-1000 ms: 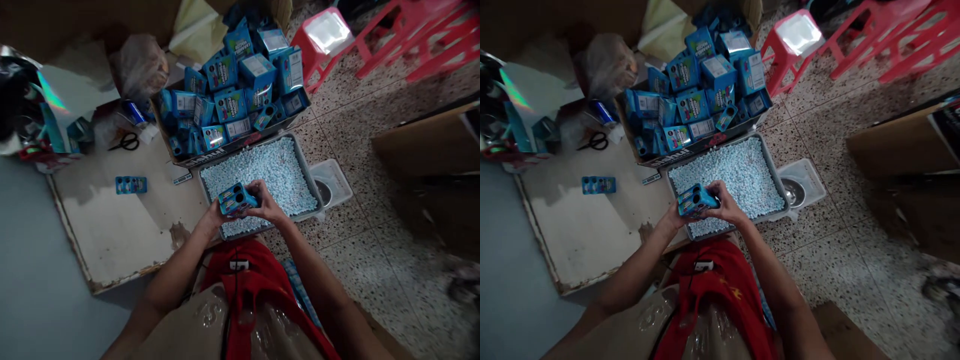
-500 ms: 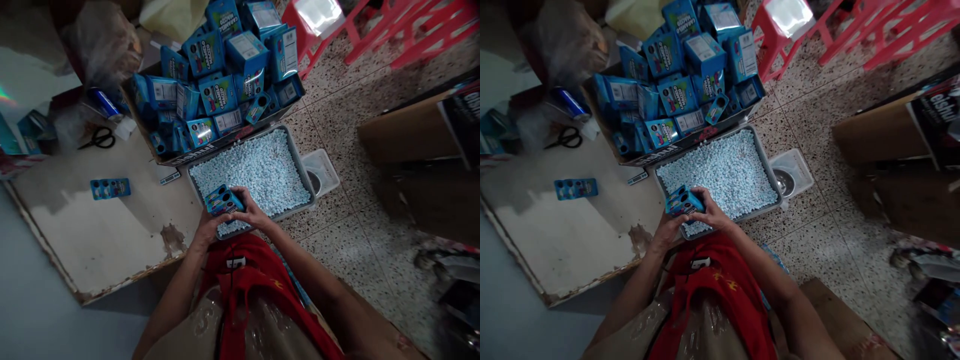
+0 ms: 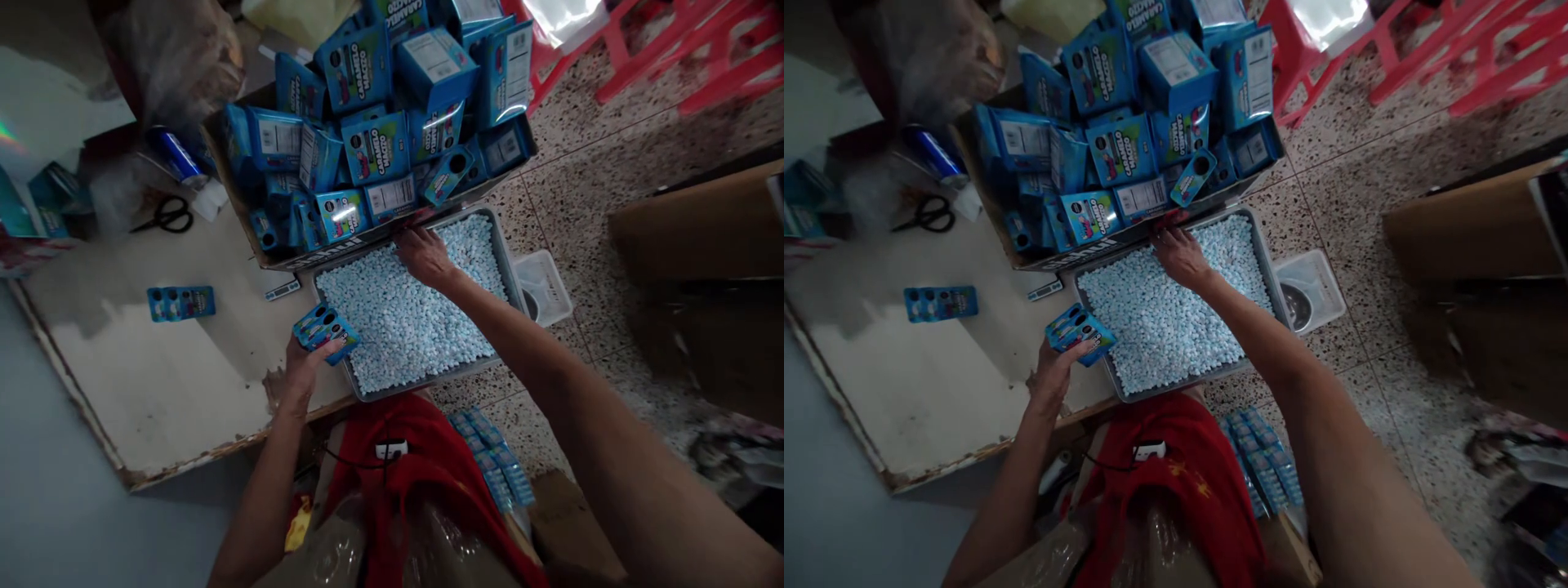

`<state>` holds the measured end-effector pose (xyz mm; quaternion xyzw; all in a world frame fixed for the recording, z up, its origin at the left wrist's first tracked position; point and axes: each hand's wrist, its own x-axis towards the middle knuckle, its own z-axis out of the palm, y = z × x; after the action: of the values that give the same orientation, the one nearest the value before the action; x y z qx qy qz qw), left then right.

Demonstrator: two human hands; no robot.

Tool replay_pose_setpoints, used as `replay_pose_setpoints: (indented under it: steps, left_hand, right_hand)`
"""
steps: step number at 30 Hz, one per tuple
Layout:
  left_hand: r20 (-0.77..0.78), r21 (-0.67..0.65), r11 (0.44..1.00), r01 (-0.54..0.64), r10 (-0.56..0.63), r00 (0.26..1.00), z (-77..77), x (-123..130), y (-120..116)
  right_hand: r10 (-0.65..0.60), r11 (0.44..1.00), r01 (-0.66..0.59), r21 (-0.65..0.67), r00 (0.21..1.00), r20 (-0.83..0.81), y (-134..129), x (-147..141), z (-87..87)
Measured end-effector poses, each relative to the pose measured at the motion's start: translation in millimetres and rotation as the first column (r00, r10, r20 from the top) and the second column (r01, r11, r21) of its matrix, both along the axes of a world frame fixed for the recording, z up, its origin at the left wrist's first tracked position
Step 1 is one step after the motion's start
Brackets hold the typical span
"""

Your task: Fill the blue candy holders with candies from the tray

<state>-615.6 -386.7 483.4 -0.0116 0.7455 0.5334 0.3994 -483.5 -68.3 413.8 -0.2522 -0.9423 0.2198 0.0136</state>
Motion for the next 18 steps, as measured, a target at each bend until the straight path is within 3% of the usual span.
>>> replay_pose_setpoints:
  steps: [4, 9, 14, 18]
  left_hand:
    - [0.003, 0.016, 0.998, 0.057, -0.057, 0.998, 2.8, 5, -3]
    - [-0.034, 0.001, 0.987, 0.164, -0.163, 0.986, 9.5, 9, 9]
    - [-0.028, 0.004, 0.973, 0.229, -0.229, 0.973, 13.1, -8, 16]
    - [0.037, 0.069, 0.949, 0.306, -0.309, 0.95, 11.5, -26, 15]
  right_hand:
    - [-0.112, 0.988, 0.106, 0.112, 0.992, 0.052, -21, -15, -13.8]
    - [-0.166, 0.981, 0.161, 0.113, 0.985, 0.04, -33, -12, -11.3]
    - [-0.215, 0.967, 0.213, 0.143, 0.977, 0.0, -33, 9, 0.6]
    - [-0.147, 0.987, 0.153, 0.052, 0.982, -0.116, -20, 8, -8.4]
